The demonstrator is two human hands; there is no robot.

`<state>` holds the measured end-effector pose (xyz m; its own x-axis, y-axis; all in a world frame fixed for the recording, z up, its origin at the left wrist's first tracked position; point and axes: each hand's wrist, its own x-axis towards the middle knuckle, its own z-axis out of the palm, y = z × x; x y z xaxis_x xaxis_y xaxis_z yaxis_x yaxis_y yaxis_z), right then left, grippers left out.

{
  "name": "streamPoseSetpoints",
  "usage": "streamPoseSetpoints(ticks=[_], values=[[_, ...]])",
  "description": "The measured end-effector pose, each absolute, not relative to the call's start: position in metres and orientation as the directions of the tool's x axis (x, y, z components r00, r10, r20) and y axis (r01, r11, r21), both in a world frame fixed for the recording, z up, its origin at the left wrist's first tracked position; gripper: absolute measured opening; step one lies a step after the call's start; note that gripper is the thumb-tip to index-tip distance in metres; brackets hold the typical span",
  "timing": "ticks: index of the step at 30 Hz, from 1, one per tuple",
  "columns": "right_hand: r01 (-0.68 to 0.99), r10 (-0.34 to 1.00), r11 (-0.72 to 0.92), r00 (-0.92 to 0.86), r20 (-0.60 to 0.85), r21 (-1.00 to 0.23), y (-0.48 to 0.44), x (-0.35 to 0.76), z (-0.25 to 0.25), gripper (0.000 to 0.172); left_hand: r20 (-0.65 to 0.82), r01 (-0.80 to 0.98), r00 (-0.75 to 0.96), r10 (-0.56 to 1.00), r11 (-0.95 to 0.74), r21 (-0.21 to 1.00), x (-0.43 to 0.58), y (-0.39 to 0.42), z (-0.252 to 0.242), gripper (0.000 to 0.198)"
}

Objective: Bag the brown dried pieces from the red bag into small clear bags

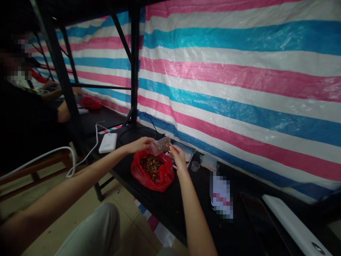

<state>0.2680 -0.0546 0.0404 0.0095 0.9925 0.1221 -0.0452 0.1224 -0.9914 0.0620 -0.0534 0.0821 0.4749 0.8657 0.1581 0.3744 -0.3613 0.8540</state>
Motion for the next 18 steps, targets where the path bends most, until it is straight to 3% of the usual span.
streamPoseSetpoints(ticks=[3, 5, 12, 18], values=[[-0.043, 0.976, 0.204, 0.082, 0.2, -0.978, -0.05, 0.264, 0.034, 0.046, 0.229, 0.546, 0.487, 0.842, -0.499, 0.673, 0.05, -0.06, 0.084, 0.026], [-0.058, 0.961, 0.261, 0.108, 0.254, -0.964, -0.049, 0.262, 0.031, 0.044, 0.221, 0.568, 0.514, 0.829, -0.522, 0.637, 0.044, -0.062, 0.085, 0.032], [-0.043, 0.9, 0.435, 0.062, 0.432, -0.899, -0.054, 0.255, 0.031, 0.03, 0.277, 0.423, 0.492, 0.825, -0.505, 0.752, 0.046, -0.063, 0.082, 0.03], [0.14, 0.835, 0.548, -0.043, 0.548, -0.825, -0.067, 0.247, 0.036, 0.024, 0.419, 0.32, 0.395, 0.818, -0.55, 0.772, 0.061, -0.054, 0.08, 0.031]])
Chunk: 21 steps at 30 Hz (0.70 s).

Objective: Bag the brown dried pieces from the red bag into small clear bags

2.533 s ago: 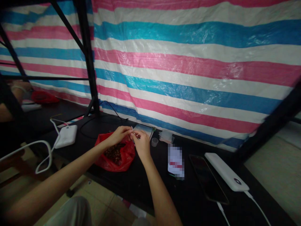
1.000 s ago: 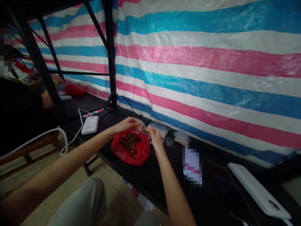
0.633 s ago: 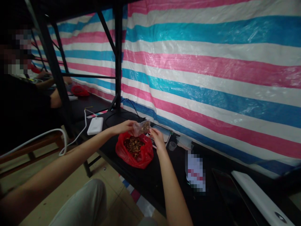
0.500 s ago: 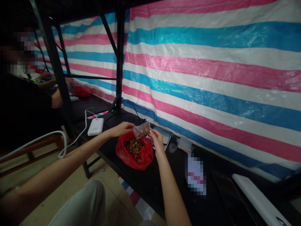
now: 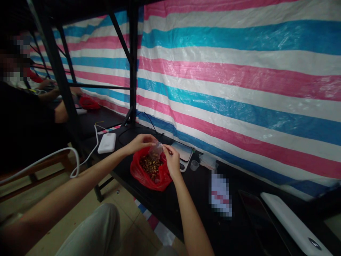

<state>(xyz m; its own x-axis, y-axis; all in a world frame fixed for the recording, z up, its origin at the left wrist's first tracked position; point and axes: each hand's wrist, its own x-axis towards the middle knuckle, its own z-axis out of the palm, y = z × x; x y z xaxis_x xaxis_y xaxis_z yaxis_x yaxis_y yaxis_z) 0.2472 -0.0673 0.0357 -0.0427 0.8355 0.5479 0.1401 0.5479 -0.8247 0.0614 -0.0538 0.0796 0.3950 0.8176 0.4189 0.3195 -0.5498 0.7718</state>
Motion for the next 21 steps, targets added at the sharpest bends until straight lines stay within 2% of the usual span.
streamPoseSetpoints(ticks=[6, 10, 17, 21], values=[[0.281, 0.714, 0.673, -0.006, 0.7, -0.684, -0.076, 0.25, 0.046, 0.021, 0.485, 0.422, 0.313, 0.816, -0.577, 0.699, 0.063, -0.052, 0.083, 0.028], [0.356, 0.659, 0.698, 0.02, 0.752, -0.621, -0.081, 0.251, 0.051, 0.021, 0.505, 0.481, 0.283, 0.815, -0.576, 0.661, 0.062, -0.058, 0.086, 0.026], [0.381, 0.638, 0.707, 0.02, 0.769, -0.596, -0.087, 0.247, 0.049, 0.021, 0.527, 0.391, 0.407, 0.746, -0.664, 0.638, 0.069, -0.065, 0.089, 0.028], [0.374, 0.662, 0.693, 0.006, 0.749, -0.616, -0.084, 0.244, 0.044, 0.017, 0.491, 0.456, 0.414, 0.767, -0.641, 0.617, 0.072, -0.064, 0.089, 0.025]])
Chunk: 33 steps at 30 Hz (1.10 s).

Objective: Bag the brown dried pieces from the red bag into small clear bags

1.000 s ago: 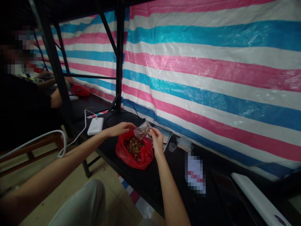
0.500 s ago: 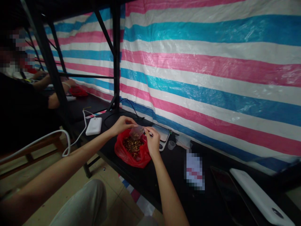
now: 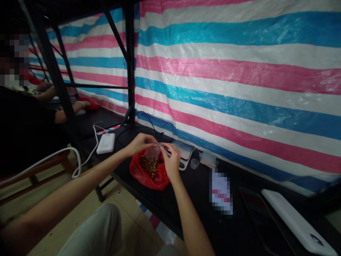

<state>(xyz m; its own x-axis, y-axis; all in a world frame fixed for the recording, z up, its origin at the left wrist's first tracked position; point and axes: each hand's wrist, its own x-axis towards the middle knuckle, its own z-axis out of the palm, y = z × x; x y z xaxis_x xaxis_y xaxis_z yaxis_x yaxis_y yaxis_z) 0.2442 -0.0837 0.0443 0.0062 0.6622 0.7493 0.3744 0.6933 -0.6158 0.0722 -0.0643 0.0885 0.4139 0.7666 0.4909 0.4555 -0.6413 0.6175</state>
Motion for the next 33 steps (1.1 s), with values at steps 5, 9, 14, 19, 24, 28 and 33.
streamPoseSetpoints(ticks=[5, 9, 14, 19, 24, 28, 33], values=[[0.346, 0.691, 0.666, 0.045, 0.721, -0.661, -0.078, 0.245, 0.039, 0.018, 0.472, 0.501, 0.406, 0.783, -0.622, 0.602, 0.073, -0.067, 0.093, 0.023], [0.318, 0.705, 0.648, 0.092, 0.703, -0.692, -0.078, 0.246, 0.041, 0.019, 0.457, 0.48, 0.416, 0.786, -0.617, 0.624, 0.073, -0.068, 0.093, 0.028], [0.285, 0.729, 0.636, 0.083, 0.68, -0.717, -0.079, 0.245, 0.041, 0.019, 0.413, 0.525, 0.442, 0.796, -0.603, 0.601, 0.072, -0.065, 0.086, 0.03], [0.296, 0.757, 0.61, 0.056, 0.651, -0.735, -0.074, 0.244, 0.035, 0.015, 0.417, 0.546, 0.428, 0.802, -0.597, 0.588, 0.071, -0.065, 0.084, 0.025], [0.273, 0.763, 0.598, 0.095, 0.64, -0.753, -0.072, 0.244, 0.033, 0.016, 0.419, 0.473, 0.423, 0.803, -0.59, 0.654, 0.068, -0.063, 0.079, 0.033], [0.261, 0.791, 0.582, 0.036, 0.61, -0.77, -0.07, 0.243, 0.03, 0.021, 0.431, 0.401, 0.399, 0.81, -0.576, 0.712, 0.068, -0.06, 0.074, 0.022], [0.304, 0.801, 0.56, 0.04, 0.597, -0.771, -0.068, 0.245, 0.027, 0.017, 0.405, 0.409, 0.413, 0.816, -0.563, 0.718, 0.069, -0.061, 0.072, 0.021]])
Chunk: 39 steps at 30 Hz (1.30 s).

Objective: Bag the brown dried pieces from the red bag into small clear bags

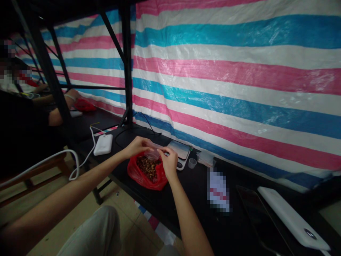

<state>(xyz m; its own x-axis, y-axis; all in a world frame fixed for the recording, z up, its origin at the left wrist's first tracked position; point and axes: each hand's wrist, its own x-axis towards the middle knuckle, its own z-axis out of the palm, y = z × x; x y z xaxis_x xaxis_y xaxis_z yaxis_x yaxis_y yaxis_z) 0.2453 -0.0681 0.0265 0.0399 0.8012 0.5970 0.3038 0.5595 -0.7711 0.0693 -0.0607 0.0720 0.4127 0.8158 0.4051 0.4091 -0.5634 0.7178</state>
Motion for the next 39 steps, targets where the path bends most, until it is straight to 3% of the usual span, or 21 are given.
streamPoseSetpoints(ticks=[5, 10, 14, 20, 25, 32, 39], values=[[0.336, 0.802, 0.559, 0.011, 0.597, -0.758, -0.069, 0.247, 0.028, 0.02, 0.426, 0.421, 0.391, 0.816, -0.569, 0.706, 0.068, -0.061, 0.071, 0.019], [0.356, 0.801, 0.551, 0.03, 0.598, -0.755, -0.068, 0.249, 0.028, 0.019, 0.383, 0.453, 0.433, 0.816, -0.564, 0.69, 0.068, -0.06, 0.073, 0.031], [0.389, 0.801, 0.54, 0.035, 0.598, -0.746, -0.067, 0.251, 0.029, 0.021, 0.382, 0.48, 0.426, 0.82, -0.563, 0.673, 0.071, -0.059, 0.074, 0.024], [0.414, 0.823, 0.51, 0.02, 0.568, -0.754, -0.064, 0.254, 0.027, 0.016, 0.39, 0.489, 0.445, 0.806, -0.583, 0.648, 0.072, -0.059, 0.075, 0.041], [0.454, 0.812, 0.508, 0.03, 0.582, -0.732, -0.066, 0.254, 0.027, 0.019, 0.372, 0.507, 0.465, 0.804, -0.586, 0.633, 0.07, -0.058, 0.076, 0.022], [0.601, 0.828, 0.413, 0.064, 0.556, -0.685, -0.07, 0.261, 0.028, 0.021, 0.367, 0.523, 0.448, 0.815, -0.572, 0.631, 0.077, -0.049, 0.071, 0.029], [0.701, 0.84, 0.353, 0.054, 0.54, -0.619, -0.072, 0.27, 0.035, 0.014, 0.403, 0.719, 0.389, 0.828, -0.546, 0.43, 0.084, -0.044, 0.067, 0.018]])
